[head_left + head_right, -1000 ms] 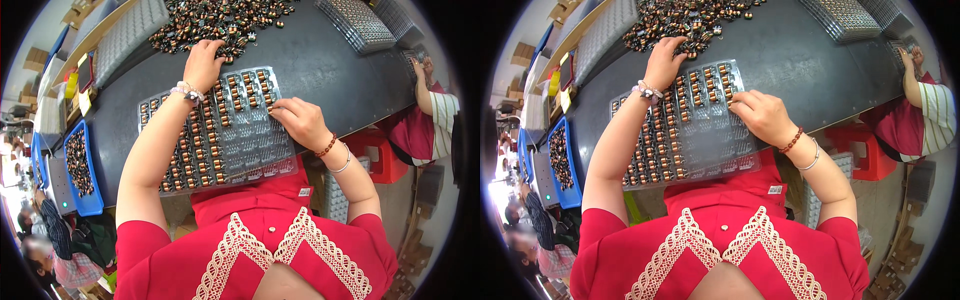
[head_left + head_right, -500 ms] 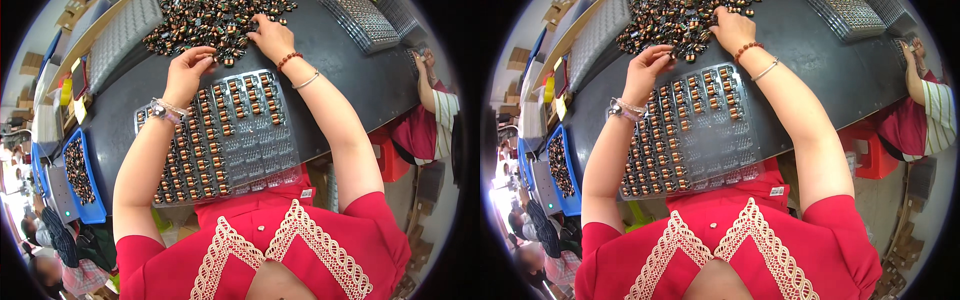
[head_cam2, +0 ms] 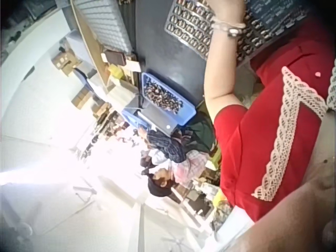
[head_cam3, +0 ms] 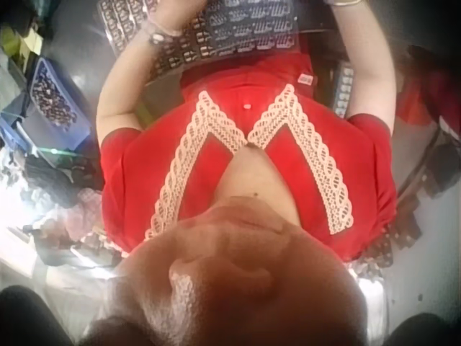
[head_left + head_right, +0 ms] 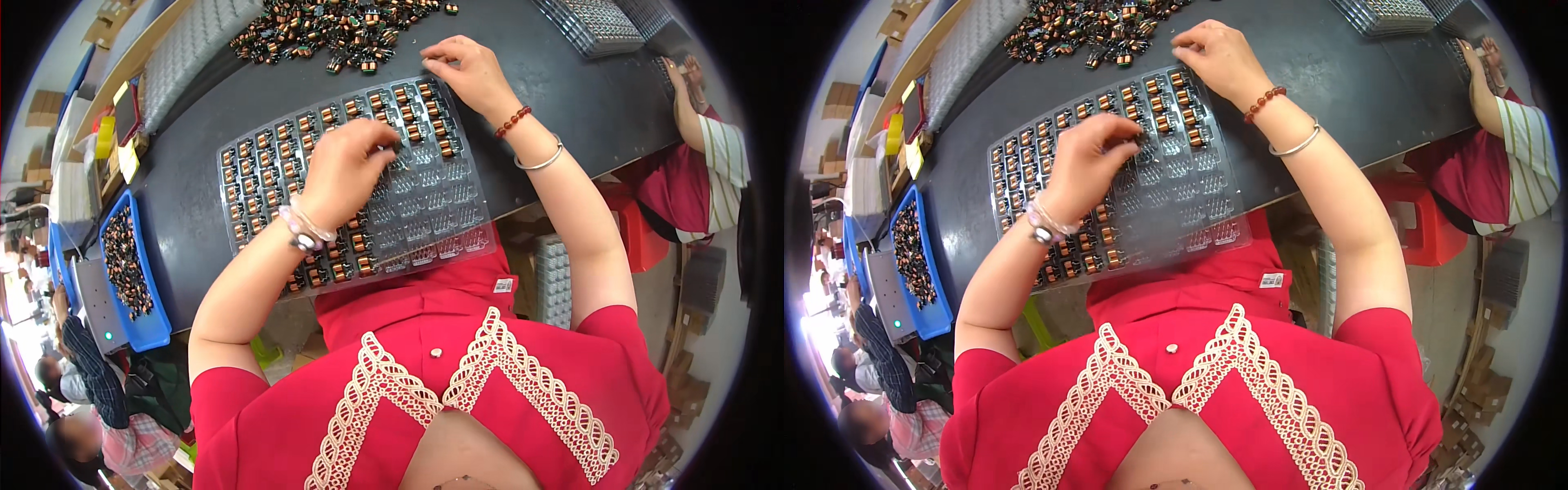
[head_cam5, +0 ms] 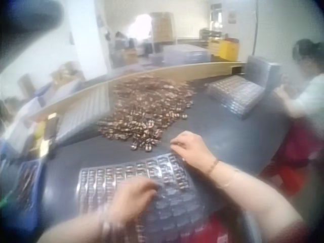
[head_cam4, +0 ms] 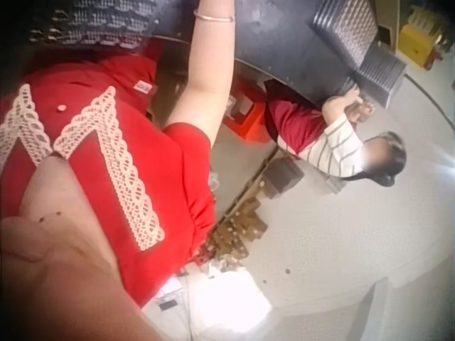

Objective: The person picks up electronic components from the table and inserts them into the slots of a plastic tray by hand.

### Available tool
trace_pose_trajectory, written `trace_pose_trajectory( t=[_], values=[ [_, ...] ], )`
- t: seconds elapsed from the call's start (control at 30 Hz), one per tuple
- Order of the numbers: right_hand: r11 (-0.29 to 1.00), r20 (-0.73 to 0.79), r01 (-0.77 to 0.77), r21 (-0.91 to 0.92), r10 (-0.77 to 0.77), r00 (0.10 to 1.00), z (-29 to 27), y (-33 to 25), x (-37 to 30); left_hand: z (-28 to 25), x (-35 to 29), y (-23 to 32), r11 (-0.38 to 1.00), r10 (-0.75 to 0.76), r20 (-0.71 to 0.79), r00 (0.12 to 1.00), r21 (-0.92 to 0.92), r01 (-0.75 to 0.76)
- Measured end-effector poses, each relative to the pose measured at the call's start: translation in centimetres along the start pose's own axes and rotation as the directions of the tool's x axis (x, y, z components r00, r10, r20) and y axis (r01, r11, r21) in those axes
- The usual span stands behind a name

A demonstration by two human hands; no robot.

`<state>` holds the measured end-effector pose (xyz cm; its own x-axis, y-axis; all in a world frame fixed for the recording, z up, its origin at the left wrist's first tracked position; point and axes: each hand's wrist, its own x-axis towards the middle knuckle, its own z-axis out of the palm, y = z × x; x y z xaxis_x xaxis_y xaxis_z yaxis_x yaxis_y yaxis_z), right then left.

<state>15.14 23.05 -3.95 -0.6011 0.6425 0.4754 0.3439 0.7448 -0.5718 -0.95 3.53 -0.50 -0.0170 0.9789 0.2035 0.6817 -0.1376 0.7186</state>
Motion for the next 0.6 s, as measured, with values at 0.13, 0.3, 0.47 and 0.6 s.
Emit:
trace_pose_trajectory(
  t=[0.13,0.3,0.47,0.6],
  values=[
    [0.997,0.029,-0.031,-0.075,0.034,0.999,-0.5,-0.5,-0.6,1.4,-1.2,1.0,0.856,0.308,-0.043,0.950,0.449,-0.257],
    [0.992,-0.051,-0.052,-0.112,0.046,0.998,0.0,-0.5,-0.5,2.6,-1.8,1.4,0.754,0.370,-0.027,0.929,0.593,-0.282],
    [0.967,0.002,0.150,-0.208,-0.153,0.988,0.5,1.7,0.0,1.1,-1.9,1.7,0.836,0.252,0.131,0.959,0.470,-0.284],
    [0.961,0.127,0.070,-0.269,-0.036,0.991,-0.3,1.7,0.5,-1.2,2.8,-1.4,0.918,0.113,-0.158,0.981,0.396,-0.042]
  ],
)
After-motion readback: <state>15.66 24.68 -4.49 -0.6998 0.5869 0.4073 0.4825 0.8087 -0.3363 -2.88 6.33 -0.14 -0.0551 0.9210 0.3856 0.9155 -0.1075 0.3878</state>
